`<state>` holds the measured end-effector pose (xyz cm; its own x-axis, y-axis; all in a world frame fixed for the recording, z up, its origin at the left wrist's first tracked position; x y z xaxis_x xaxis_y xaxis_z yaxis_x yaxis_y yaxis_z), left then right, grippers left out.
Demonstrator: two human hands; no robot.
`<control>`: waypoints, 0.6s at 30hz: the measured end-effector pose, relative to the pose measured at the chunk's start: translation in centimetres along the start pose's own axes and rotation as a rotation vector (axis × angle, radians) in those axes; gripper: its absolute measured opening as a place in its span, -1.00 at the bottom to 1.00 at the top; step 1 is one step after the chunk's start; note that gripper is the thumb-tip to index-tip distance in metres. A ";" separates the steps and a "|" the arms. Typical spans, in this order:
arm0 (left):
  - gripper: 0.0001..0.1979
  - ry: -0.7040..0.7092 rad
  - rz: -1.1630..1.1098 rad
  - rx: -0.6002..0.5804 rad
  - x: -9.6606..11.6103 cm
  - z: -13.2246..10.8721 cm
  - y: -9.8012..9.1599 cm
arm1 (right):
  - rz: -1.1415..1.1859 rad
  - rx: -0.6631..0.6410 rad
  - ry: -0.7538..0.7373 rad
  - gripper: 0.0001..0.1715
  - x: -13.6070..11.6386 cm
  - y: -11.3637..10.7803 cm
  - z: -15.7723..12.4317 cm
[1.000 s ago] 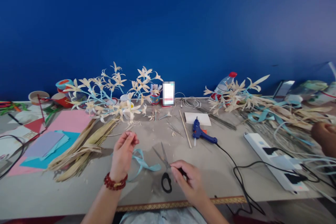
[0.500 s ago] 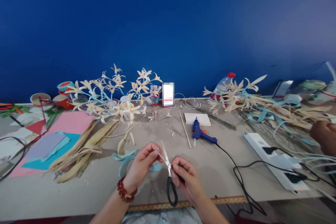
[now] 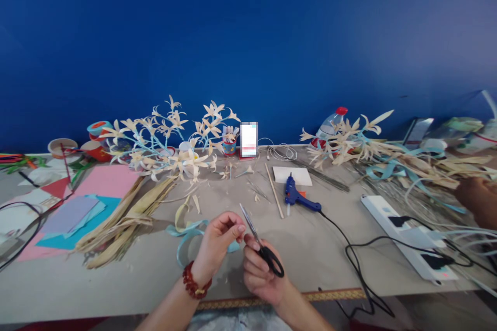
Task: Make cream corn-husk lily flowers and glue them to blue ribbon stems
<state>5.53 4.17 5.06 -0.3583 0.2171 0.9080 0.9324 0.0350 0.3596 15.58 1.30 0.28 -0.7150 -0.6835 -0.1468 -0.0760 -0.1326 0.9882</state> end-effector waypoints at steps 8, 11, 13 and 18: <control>-0.82 -0.064 -0.107 -0.054 0.2 0.2 0.5 | 0.001 -0.070 0.106 -0.76 -0.1 0.4 -0.3; -0.86 -0.060 -0.208 -0.036 -0.1 0.3 -0.6 | -0.055 -0.070 0.174 -0.75 -0.6 0.6 -1.0; -0.88 -0.017 -0.255 -0.030 0.2 0.5 -1.5 | -0.126 -0.030 0.212 -0.73 -1.4 0.3 -1.9; -0.83 0.156 -0.349 0.040 2.6 0.5 -4.4 | -0.461 0.303 -0.029 -0.72 -6.7 -1.2 -4.5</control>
<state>0.50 5.10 5.67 -0.6544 0.0345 0.7553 0.7531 0.1190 0.6471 23.55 2.83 -0.09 -0.5790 -0.5827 -0.5702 -0.5793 -0.1981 0.7907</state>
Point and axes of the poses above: each hand's wrist, its own z-axis towards the middle knuckle, its own y-axis out of the palm, x = y × z, the point moved 5 cm from there along z, towards the middle knuckle, and after that the axes turned 6 degrees about -y, right-handed, at the moved point
